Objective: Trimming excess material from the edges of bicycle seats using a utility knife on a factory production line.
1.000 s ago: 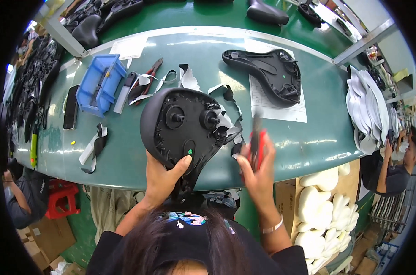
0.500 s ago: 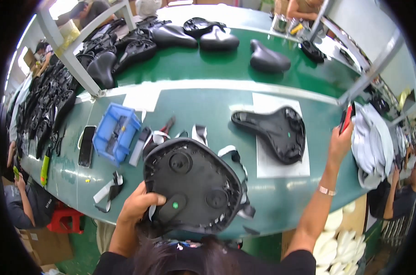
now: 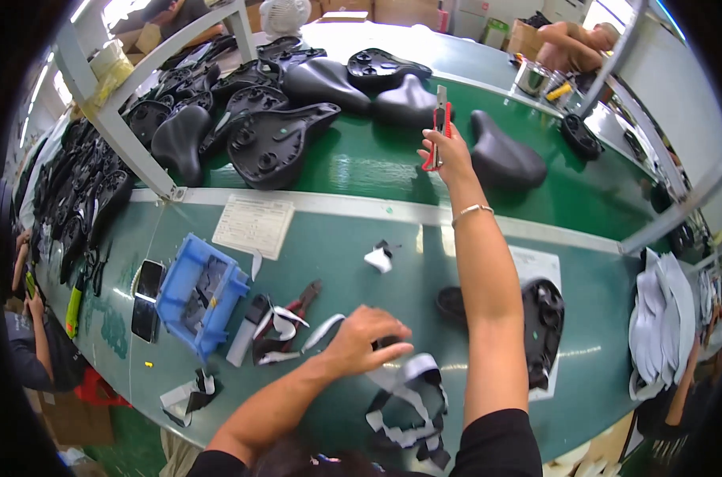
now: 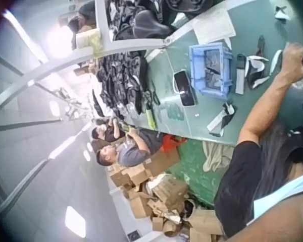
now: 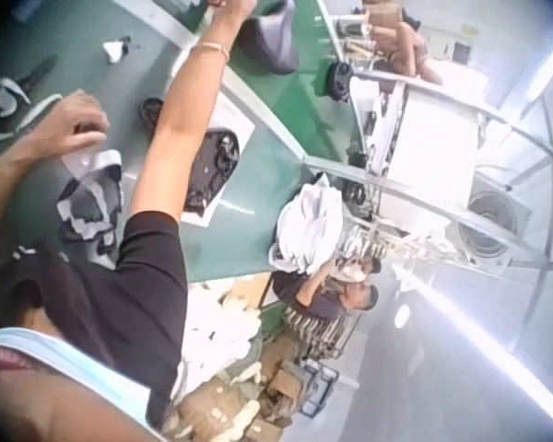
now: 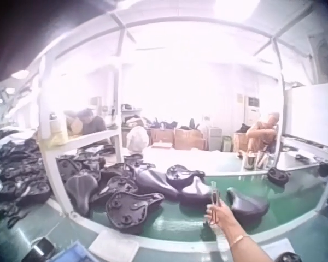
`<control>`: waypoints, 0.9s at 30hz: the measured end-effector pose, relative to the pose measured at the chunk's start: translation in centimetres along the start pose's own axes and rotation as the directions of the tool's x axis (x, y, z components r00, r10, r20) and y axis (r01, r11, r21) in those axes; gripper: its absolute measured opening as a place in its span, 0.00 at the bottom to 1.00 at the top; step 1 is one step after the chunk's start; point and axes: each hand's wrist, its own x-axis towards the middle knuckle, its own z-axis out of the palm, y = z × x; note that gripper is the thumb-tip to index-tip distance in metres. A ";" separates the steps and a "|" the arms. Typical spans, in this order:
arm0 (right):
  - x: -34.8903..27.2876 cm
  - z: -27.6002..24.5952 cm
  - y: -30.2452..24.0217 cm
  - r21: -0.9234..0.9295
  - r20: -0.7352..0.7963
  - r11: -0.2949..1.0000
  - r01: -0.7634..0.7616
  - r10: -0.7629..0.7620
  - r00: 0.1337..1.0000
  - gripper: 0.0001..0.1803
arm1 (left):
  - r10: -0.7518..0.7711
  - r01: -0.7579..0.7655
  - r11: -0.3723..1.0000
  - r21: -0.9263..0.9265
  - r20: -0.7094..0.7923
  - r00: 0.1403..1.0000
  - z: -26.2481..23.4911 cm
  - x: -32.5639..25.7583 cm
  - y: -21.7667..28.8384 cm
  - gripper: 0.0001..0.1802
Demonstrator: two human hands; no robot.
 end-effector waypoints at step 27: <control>-47.4 -4.6 -1.5 -0.688 0.473 0.597 0.413 -0.063 0.879 0.21 | -0.659 0.469 0.403 -0.786 0.107 0.745 -7.5 -9.1 5.0 0.36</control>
